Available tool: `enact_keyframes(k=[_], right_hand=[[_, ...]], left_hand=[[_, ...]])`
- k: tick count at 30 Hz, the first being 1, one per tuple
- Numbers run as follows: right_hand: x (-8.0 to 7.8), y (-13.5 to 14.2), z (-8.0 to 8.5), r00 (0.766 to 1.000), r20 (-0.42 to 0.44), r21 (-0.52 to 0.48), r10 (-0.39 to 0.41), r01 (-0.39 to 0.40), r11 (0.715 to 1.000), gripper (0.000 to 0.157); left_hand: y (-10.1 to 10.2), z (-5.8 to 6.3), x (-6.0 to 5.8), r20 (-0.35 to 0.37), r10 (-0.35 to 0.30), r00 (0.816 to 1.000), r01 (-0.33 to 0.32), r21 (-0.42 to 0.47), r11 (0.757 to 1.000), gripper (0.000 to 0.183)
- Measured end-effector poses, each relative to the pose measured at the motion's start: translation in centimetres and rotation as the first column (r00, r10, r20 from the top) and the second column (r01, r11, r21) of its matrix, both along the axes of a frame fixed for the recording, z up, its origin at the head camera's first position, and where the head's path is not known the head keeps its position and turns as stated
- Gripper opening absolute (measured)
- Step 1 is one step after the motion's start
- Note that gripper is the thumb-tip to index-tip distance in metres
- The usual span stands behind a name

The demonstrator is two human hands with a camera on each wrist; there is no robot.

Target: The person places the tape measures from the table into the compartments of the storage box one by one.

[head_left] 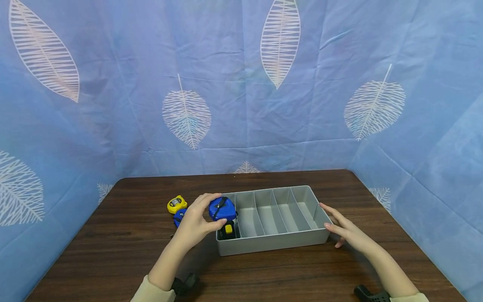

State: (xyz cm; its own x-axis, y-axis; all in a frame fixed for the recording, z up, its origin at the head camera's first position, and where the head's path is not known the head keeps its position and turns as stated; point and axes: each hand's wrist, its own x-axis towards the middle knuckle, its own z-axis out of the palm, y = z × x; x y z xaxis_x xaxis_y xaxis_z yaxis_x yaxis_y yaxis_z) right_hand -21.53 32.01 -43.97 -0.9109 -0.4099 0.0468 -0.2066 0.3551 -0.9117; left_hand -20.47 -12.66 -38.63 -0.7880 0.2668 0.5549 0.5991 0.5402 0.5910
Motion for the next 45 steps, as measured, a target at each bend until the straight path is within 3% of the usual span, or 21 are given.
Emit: enact_keyframes(k=[9,24,45], right_hand=[[0.1,-0.1,0.2,1.000,-0.008,-0.002,0.003,-0.003,1.000,0.061],[0.2,-0.2,0.2,1.000,-0.016,-0.004,0.007,-0.007,1.000,0.061],[0.2,-0.1,0.1,1.000,-0.013,0.001,-0.004,0.004,1.000,0.061]], left_hand=[[0.4,0.0,-0.2,0.020,-0.005,1.000,0.005,0.004,1.000,0.062],[1.3,0.5,-0.8,0.043,-0.068,0.997,0.067,0.009,0.998,0.061],[3.3,0.6,-1.4,0.110,-0.096,0.989,0.110,-0.128,0.986,0.064]])
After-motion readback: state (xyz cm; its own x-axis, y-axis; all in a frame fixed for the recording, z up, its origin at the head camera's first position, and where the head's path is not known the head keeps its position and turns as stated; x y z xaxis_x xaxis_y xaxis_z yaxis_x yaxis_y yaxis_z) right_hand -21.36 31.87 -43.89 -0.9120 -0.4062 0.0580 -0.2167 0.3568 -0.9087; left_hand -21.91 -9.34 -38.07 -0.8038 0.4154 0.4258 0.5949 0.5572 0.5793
